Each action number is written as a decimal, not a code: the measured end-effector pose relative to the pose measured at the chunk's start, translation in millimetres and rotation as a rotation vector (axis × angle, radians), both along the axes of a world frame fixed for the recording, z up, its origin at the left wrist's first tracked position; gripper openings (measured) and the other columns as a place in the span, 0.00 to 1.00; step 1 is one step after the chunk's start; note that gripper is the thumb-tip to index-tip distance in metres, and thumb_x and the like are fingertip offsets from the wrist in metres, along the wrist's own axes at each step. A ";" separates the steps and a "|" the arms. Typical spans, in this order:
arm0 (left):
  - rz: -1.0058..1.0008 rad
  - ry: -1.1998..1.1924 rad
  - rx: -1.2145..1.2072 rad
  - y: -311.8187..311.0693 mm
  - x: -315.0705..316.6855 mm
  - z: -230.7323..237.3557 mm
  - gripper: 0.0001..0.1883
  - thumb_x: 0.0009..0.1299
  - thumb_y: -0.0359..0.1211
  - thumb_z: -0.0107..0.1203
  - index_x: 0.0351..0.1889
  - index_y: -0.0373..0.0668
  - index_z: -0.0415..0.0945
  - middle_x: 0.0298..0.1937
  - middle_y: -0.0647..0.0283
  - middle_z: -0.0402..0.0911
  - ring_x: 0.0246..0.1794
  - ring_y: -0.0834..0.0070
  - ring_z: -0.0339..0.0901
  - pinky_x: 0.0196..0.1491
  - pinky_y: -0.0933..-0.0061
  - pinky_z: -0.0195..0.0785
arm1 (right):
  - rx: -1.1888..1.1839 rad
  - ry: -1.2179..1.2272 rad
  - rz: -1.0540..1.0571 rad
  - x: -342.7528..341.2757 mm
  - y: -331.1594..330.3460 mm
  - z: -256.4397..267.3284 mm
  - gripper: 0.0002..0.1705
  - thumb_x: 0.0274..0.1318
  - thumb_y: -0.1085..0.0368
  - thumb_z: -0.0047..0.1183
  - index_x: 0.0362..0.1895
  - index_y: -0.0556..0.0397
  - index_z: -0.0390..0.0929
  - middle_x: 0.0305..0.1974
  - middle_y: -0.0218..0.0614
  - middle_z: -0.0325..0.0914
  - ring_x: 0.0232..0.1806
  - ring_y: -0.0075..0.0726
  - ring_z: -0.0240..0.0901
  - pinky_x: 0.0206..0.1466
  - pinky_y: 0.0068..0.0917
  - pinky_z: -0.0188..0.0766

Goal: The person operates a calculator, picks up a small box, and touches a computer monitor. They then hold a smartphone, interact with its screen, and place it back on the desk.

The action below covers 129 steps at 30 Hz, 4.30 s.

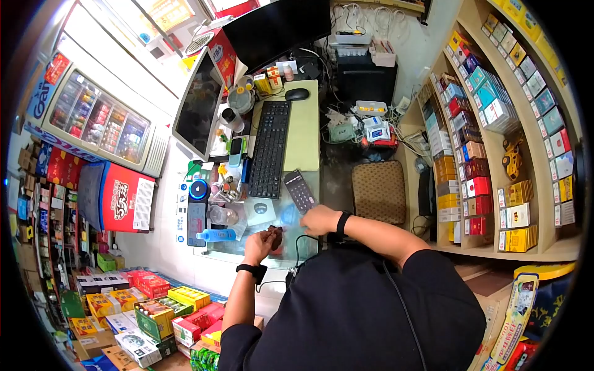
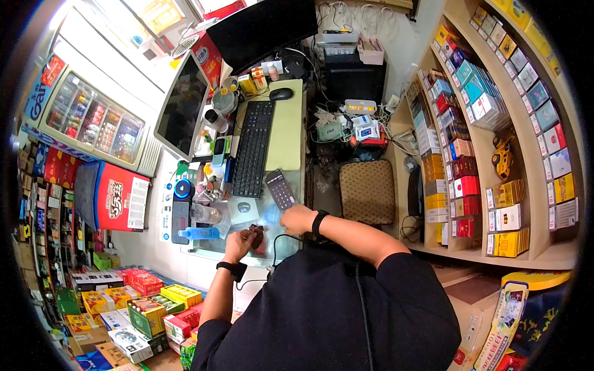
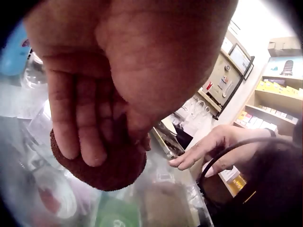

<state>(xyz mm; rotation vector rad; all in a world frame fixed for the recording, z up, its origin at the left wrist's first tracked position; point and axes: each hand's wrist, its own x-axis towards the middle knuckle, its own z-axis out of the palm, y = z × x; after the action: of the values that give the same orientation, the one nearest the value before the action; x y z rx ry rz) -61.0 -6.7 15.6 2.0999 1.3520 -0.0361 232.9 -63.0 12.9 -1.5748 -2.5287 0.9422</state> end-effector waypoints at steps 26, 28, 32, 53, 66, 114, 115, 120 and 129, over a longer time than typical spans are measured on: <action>0.167 -0.153 0.252 -0.5 -22.9 -25.8 0.13 0.69 0.34 0.67 0.48 0.42 0.80 0.45 0.51 0.85 0.43 0.46 0.84 0.48 0.51 0.78 | 0.029 0.035 0.011 2.1 0.2 -15.7 0.21 0.60 0.51 0.60 0.53 0.45 0.89 0.43 0.47 0.89 0.46 0.59 0.85 0.50 0.55 0.80; 0.131 -0.081 0.229 -2.1 -15.0 -8.4 0.12 0.70 0.36 0.66 0.48 0.43 0.80 0.47 0.52 0.85 0.42 0.46 0.84 0.47 0.51 0.78 | 0.037 0.041 0.011 1.7 0.5 -17.4 0.21 0.60 0.51 0.60 0.53 0.44 0.89 0.43 0.47 0.89 0.46 0.59 0.85 0.50 0.55 0.80; -0.063 0.032 0.335 -1.1 -13.1 -17.5 0.13 0.71 0.40 0.65 0.46 0.44 0.79 0.44 0.52 0.86 0.42 0.46 0.85 0.45 0.48 0.78 | 0.043 0.050 0.001 1.8 0.3 -20.3 0.21 0.59 0.51 0.61 0.53 0.45 0.89 0.42 0.46 0.89 0.46 0.59 0.85 0.49 0.55 0.80; -0.057 -0.172 0.094 -1.3 6.5 6.1 0.16 0.64 0.35 0.69 0.47 0.36 0.87 0.38 0.52 0.90 0.36 0.60 0.89 0.45 0.61 0.81 | 0.119 0.094 -0.039 -7.3 -1.8 -27.4 0.14 0.51 0.57 0.62 0.39 0.50 0.88 0.36 0.47 0.87 0.42 0.61 0.84 0.43 0.58 0.78; -0.185 -0.208 0.024 -19.8 56.6 14.4 0.12 0.67 0.35 0.68 0.46 0.42 0.87 0.42 0.55 0.90 0.41 0.59 0.88 0.47 0.60 0.79 | 0.072 0.097 -0.036 -7.7 -0.2 -21.6 0.27 0.59 0.40 0.65 0.48 0.49 0.84 0.34 0.47 0.86 0.40 0.62 0.83 0.42 0.58 0.76; -0.779 -1.840 -0.414 -91.3 90.7 404.8 0.19 0.78 0.29 0.54 0.21 0.39 0.71 0.46 0.53 0.91 0.13 0.77 0.59 0.17 0.73 0.57 | 0.126 0.106 -0.038 -10.5 -5.4 -12.9 0.18 0.61 0.55 0.58 0.53 0.38 0.89 0.42 0.40 0.89 0.46 0.52 0.86 0.47 0.50 0.80; -0.769 -1.845 -0.401 -93.4 90.8 405.0 0.18 0.77 0.29 0.54 0.21 0.39 0.72 0.44 0.54 0.91 0.12 0.78 0.58 0.17 0.73 0.55 | 0.138 0.114 -0.033 -9.5 -5.0 -14.3 0.18 0.60 0.54 0.59 0.53 0.38 0.88 0.42 0.40 0.89 0.46 0.53 0.86 0.47 0.50 0.80; -0.909 -1.865 -0.416 -85.8 81.8 386.4 0.19 0.76 0.26 0.51 0.20 0.43 0.63 0.26 0.53 0.76 0.16 0.66 0.68 0.19 0.69 0.59 | 0.119 0.062 -0.023 -11.3 -4.8 -8.2 0.16 0.61 0.53 0.60 0.51 0.40 0.88 0.39 0.40 0.88 0.45 0.54 0.85 0.46 0.52 0.79; -0.691 -2.053 -0.233 -112.6 97.2 390.7 0.18 0.73 0.27 0.56 0.18 0.41 0.71 0.38 0.57 0.91 0.12 0.81 0.57 0.16 0.76 0.49 | 0.111 0.052 0.011 -9.5 -3.9 2.0 0.16 0.62 0.53 0.60 0.51 0.42 0.87 0.39 0.41 0.88 0.44 0.55 0.85 0.47 0.52 0.80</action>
<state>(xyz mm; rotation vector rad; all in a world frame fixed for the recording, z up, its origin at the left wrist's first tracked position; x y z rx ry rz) 36.2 -119.3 406.3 1.1259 -0.5734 1.1878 223.3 -66.9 14.9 -1.4877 -2.5101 0.8173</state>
